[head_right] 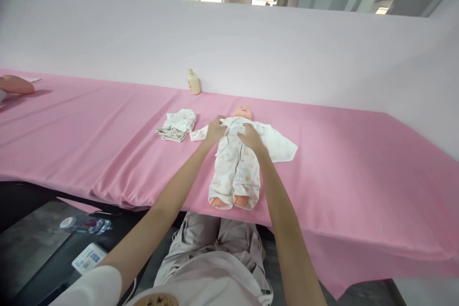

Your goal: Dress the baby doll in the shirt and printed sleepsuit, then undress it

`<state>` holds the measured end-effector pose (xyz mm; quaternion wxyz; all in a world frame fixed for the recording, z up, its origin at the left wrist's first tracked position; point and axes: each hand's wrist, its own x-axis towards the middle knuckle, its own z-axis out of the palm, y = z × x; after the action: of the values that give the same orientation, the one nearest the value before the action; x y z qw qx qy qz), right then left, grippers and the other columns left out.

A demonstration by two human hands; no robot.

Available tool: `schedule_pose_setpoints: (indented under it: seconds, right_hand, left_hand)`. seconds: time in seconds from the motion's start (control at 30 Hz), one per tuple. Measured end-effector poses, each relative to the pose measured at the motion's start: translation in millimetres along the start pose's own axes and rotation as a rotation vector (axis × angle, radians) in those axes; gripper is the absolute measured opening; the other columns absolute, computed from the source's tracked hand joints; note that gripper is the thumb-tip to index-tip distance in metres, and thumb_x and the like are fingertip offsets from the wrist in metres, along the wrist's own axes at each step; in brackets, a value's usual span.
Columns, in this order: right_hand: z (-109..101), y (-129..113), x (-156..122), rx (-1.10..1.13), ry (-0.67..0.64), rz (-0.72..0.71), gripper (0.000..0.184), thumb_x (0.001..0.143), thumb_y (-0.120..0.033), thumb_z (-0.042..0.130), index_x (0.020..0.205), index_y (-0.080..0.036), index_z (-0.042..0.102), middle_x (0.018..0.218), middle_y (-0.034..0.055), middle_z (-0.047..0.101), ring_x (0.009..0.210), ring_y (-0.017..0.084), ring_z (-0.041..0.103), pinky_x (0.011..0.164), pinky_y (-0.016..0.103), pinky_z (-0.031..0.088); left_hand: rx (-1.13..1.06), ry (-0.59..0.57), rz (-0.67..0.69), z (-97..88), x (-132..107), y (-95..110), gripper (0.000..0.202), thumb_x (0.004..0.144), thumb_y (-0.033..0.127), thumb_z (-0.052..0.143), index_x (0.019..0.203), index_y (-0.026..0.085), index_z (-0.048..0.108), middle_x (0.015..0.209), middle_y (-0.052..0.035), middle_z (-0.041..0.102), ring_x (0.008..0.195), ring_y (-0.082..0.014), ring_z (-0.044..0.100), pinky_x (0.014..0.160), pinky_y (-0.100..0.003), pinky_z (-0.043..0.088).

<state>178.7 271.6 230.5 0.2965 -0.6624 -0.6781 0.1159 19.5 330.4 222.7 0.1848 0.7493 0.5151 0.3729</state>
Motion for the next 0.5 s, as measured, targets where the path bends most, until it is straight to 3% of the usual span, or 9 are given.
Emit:
schedule_pose_setpoints:
  seconds: [0.13,0.23,0.3,0.37,0.5]
  right_hand:
    - [12.2,4.6,3.9,-0.066,-0.016,0.148,0.055,0.083,-0.044,0.047,0.128,-0.013,0.042,0.137,0.0142,0.042,0.128,0.026,0.035,0.105,0.043,0.026]
    - [11.5,9.8,2.1,-0.1,0.009,0.163,0.064,0.081,-0.054,0.047,0.13,-0.014,0.038,0.135,0.0148,0.043,0.126,0.028,0.036,0.103,0.044,0.027]
    - [12.4,8.7,-2.1,-0.154,0.039,0.136,0.063,0.083,-0.054,0.046,0.129,-0.012,0.039,0.13,0.0164,0.046,0.119,0.027,0.042,0.098,0.041,0.031]
    - [14.8,6.4,-10.2,-0.234,0.073,0.101,0.057,0.085,-0.051,0.046,0.125,-0.01,0.043,0.124,0.0172,0.05,0.113,0.027,0.046,0.094,0.039,0.033]
    - [22.0,10.3,-37.7,-0.328,0.115,-0.011,0.05,0.087,-0.041,0.045,0.125,-0.008,0.044,0.12,0.0179,0.051,0.11,0.028,0.047,0.093,0.039,0.033]
  left_hand:
    - [0.154,0.216,-0.204,-54.0,-2.1,-48.6,0.041,0.069,0.002,0.047,0.106,0.018,0.053,0.089,-0.005,0.061,0.087,-0.0194,0.058,0.081,-0.031,0.044]
    - [0.189,0.232,-0.138,-70.7,-11.3,-56.3,0.038,0.072,0.006,0.049,0.108,0.016,0.053,0.101,-0.0088,0.06,0.096,-0.0206,0.057,0.087,-0.034,0.042]
    - [0.116,0.161,-0.007,-59.5,-19.0,-41.8,0.035,0.077,0.014,0.05,0.113,0.015,0.05,0.111,-0.0102,0.059,0.103,-0.02,0.055,0.092,-0.034,0.041]
    - [0.06,0.029,0.13,-36.9,-26.8,-21.2,0.043,0.081,0.027,0.051,0.121,0.013,0.045,0.123,-0.0121,0.054,0.114,-0.0202,0.05,0.099,-0.034,0.037]
    - [0.164,-0.248,0.332,6.5,-43.1,2.9,0.065,0.084,0.049,0.047,0.137,0.015,0.029,0.146,-0.0152,0.029,0.136,-0.0265,0.023,0.108,-0.044,0.022]
